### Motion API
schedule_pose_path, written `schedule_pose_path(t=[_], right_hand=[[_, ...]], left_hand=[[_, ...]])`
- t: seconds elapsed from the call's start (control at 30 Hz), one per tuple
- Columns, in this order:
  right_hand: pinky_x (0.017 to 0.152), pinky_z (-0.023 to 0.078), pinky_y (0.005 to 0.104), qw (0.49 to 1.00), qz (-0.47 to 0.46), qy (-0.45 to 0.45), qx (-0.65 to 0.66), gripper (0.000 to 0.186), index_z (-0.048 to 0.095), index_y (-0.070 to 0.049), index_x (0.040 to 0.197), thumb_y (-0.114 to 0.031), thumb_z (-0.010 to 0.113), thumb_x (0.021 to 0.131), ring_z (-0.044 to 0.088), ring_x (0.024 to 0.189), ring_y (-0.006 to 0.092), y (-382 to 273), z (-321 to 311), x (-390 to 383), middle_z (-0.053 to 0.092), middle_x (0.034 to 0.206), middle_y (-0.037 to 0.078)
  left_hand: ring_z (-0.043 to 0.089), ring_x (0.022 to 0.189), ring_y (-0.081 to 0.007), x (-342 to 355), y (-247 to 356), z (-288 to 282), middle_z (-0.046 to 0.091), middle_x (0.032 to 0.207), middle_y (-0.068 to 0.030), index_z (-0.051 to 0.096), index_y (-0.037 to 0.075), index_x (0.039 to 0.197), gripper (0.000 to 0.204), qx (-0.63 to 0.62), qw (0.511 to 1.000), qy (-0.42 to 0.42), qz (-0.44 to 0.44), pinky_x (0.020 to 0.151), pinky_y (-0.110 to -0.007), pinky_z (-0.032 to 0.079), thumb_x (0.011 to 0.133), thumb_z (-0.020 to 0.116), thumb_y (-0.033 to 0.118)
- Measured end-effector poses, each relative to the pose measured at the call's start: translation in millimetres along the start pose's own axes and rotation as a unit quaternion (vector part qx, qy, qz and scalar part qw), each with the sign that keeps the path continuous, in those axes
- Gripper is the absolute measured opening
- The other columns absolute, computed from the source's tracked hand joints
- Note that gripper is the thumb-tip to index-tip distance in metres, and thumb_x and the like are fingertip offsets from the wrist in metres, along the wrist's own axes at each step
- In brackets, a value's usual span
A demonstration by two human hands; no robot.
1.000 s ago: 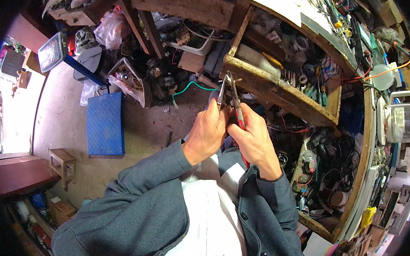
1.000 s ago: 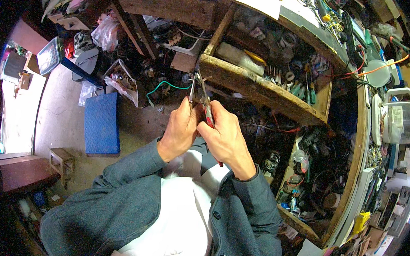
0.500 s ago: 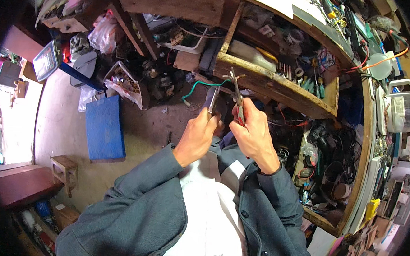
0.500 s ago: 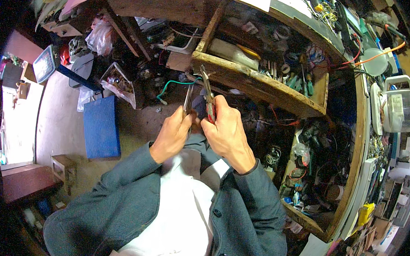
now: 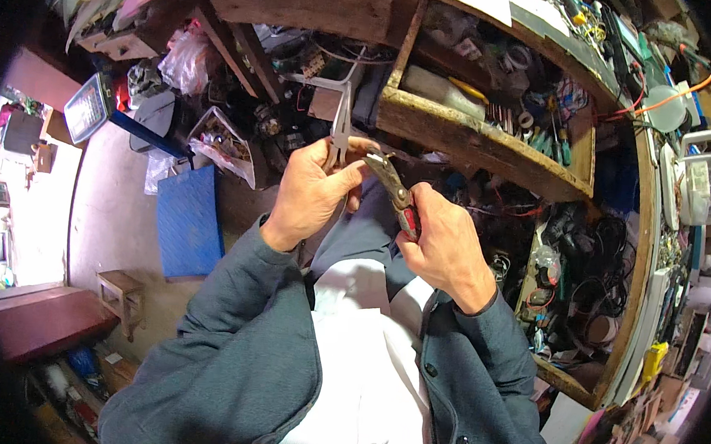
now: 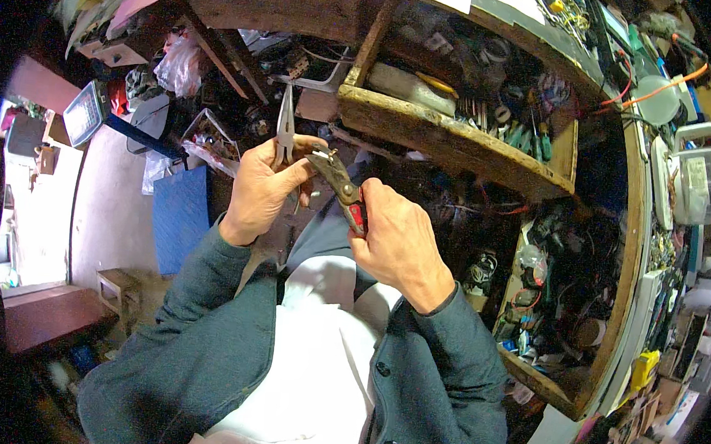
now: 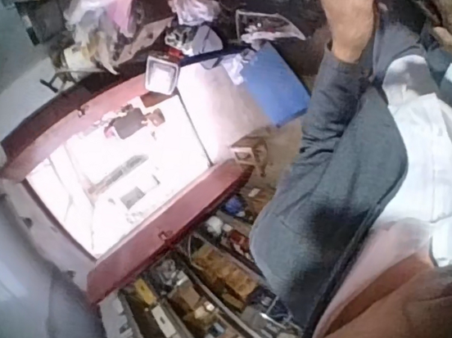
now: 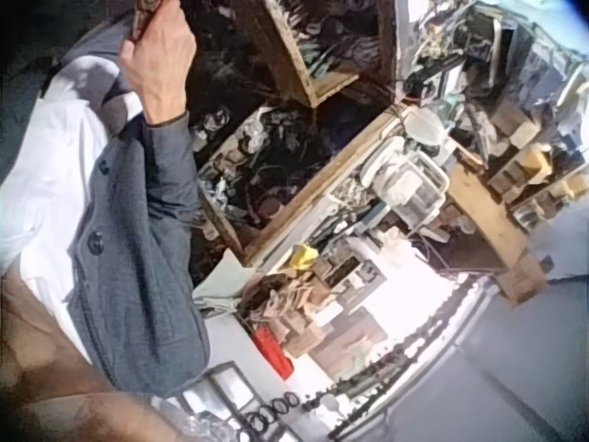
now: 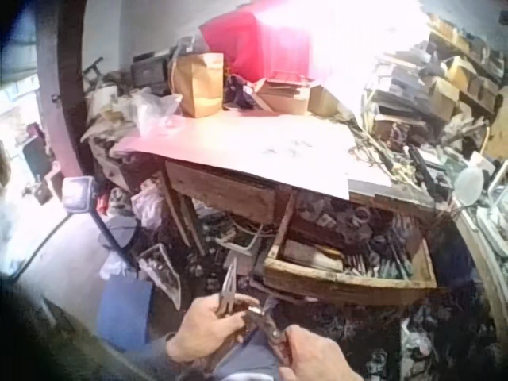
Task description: The person uses wire cutters and pliers to strip insulation from a green wire and trim its ends. They handle the wire with both hands, repeatedly cutting and adjusting it on a cluttered workbench.
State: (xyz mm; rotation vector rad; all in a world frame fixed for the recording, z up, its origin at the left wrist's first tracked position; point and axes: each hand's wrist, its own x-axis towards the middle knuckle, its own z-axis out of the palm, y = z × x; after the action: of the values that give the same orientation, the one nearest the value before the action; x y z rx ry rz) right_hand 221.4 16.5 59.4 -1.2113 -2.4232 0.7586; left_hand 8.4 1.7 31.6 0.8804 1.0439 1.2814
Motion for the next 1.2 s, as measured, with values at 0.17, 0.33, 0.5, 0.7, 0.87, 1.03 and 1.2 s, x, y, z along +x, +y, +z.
schedule_pose_path(t=[0.17,0.33,0.5,0.7,0.87,1.03,1.2], right_hand=[[0.069,0.049,0.0488,1.0,0.011,0.012,-0.023,0.028,0.049,0.0,0.094,-0.007,0.066,0.074,0.061,0.078,0.0415,-0.1,0.2,-3.4,0.057,0.081,0.021],[0.074,0.048,0.0475,0.998,-0.014,0.062,0.02,0.032,0.051,0.002,0.099,-0.008,0.068,0.073,0.059,0.083,0.0397,2.6,9.9,-2.2,0.056,0.087,0.021],[0.082,0.048,0.0439,0.997,-0.003,0.079,-0.02,0.053,0.053,0.003,0.114,-0.005,0.071,0.065,0.057,0.093,0.0408,-3.6,15.8,-2.3,0.055,0.099,0.022],[0.08,0.049,0.0442,0.996,0.009,0.088,-0.034,0.052,0.052,0.004,0.114,-0.005,0.071,0.066,0.058,0.091,0.0395,-4.8,21.1,-3.0,0.056,0.097,0.021],[0.077,0.049,0.0452,0.996,0.002,0.092,-0.021,0.048,0.052,0.003,0.111,-0.006,0.07,0.067,0.059,0.087,0.0399,-1.7,21.4,-4.7,0.056,0.092,0.02],[0.074,0.049,0.0463,0.998,0.021,0.067,-0.002,0.036,0.051,0.002,0.101,-0.008,0.069,0.071,0.058,0.084,0.0394,-3.3,20.7,-4.8,0.055,0.088,0.02],[0.072,0.048,0.047,0.996,0.018,0.086,0.002,0.038,0.051,0.001,0.103,-0.004,0.067,0.069,0.058,0.081,0.0423,-1.4,27.6,-6.2,0.054,0.085,0.021]], left_hand=[[0.066,0.069,-0.0106,-2.4,-9.5,3.4,0.069,0.09,-0.006,0.063,-0.003,0.115,0.019,0.042,0.999,0.014,-0.001,0.057,-0.025,0.056,0.098,0.062,0.006],[0.071,0.074,-0.0181,-1.6,-33.2,7.7,0.072,0.097,-0.0107,0.063,0.0,0.115,0.018,-0.116,0.993,0.013,0.02,0.058,-0.031,0.06,0.099,0.061,0.007],[0.073,0.085,-0.024,-4.2,-53.1,9.0,0.072,0.103,-0.013,0.064,0.002,0.115,0.017,-0.288,0.957,-0.004,0.018,0.066,-0.037,0.062,0.1,0.058,0.007],[0.073,0.086,-0.0212,-7.1,-57.2,26.0,0.073,0.101,-0.0109,0.065,0.002,0.109,0.011,-0.298,0.953,0.041,0.035,0.07,-0.036,0.063,0.1,0.06,0.007],[0.073,0.085,-0.0205,-8.1,-56.7,27.7,0.073,0.099,-0.0104,0.066,0.002,0.109,0.012,-0.299,0.953,0.037,0.027,0.069,-0.036,0.063,0.1,0.059,0.006],[0.072,0.083,-0.0197,-10.2,-56.5,31.0,0.073,0.098,-0.0106,0.065,0.002,0.109,0.013,-0.264,0.961,0.07,0.037,0.066,-0.034,0.063,0.1,0.057,0.004],[0.072,0.082,-0.0184,-13.4,-55.2,34.5,0.072,0.097,-0.0101,0.065,0.001,0.108,0.012,-0.244,0.964,0.098,0.048,0.065,-0.033,0.063,0.099,0.057,0.004]])
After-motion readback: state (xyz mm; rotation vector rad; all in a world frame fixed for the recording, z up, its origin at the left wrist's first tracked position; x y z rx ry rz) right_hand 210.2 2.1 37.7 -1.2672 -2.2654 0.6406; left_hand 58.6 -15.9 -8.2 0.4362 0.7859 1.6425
